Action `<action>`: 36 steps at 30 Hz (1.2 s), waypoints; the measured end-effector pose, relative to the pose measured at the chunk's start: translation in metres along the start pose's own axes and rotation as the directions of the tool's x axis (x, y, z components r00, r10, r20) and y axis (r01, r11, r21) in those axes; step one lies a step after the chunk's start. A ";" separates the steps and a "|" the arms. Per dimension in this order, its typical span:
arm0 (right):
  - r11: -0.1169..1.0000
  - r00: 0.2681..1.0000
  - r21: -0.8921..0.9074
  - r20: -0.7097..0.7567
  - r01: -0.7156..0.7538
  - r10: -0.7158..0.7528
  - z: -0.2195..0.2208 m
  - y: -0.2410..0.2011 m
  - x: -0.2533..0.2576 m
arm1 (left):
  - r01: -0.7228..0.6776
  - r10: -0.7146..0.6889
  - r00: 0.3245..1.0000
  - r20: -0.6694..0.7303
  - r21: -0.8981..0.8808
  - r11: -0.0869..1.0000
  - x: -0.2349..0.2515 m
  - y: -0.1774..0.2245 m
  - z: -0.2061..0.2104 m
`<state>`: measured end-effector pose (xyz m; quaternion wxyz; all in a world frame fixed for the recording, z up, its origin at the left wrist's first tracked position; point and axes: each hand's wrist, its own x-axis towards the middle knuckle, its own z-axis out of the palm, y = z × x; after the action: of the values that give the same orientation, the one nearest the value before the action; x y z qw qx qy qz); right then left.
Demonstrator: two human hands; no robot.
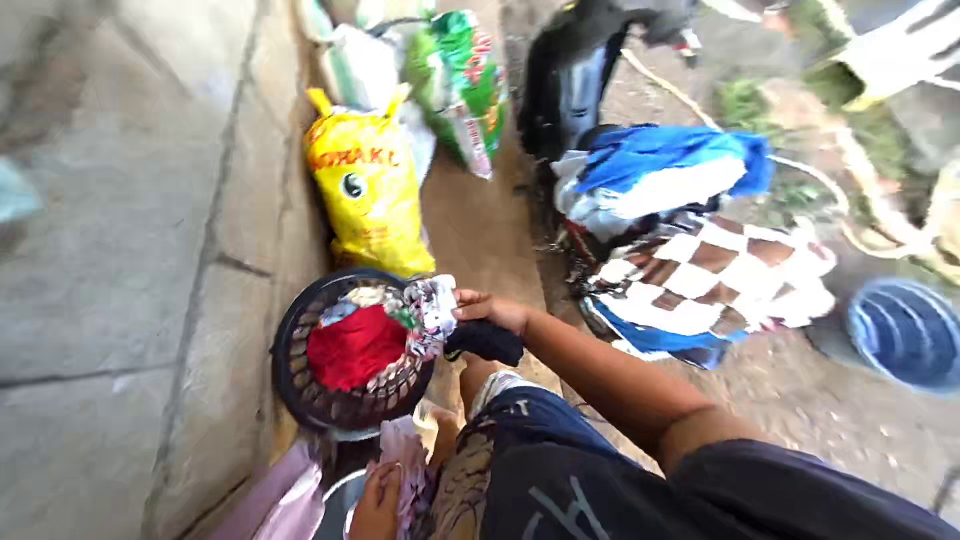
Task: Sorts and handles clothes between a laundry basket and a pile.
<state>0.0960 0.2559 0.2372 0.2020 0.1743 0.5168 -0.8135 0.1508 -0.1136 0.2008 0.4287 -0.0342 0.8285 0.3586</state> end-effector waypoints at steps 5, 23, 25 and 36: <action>0.987 0.889 -0.059 -0.431 0.146 -0.157 -0.053 -0.031 -0.092 | -0.131 0.123 0.990 0.065 0.132 0.983 0.020 0.031 -0.006; 0.987 0.222 -0.141 -0.968 -0.079 -0.121 -0.198 0.012 -0.310 | -0.188 0.156 0.980 0.126 0.309 0.932 0.051 0.044 -0.026; 0.966 0.379 -0.181 -0.920 -0.187 -0.099 -0.185 0.001 -0.291 | -0.171 0.143 0.983 0.115 0.298 0.939 0.050 0.038 -0.028; 0.930 0.309 -0.365 -0.882 0.032 -0.357 -0.206 -0.088 -0.241 | -0.079 0.067 0.996 0.059 0.233 0.969 0.036 0.016 -0.027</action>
<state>0.2738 0.5132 0.3403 -0.2109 0.5149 0.6639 -0.4996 0.1032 -0.1096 0.1935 0.4372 0.0563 0.8548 0.2740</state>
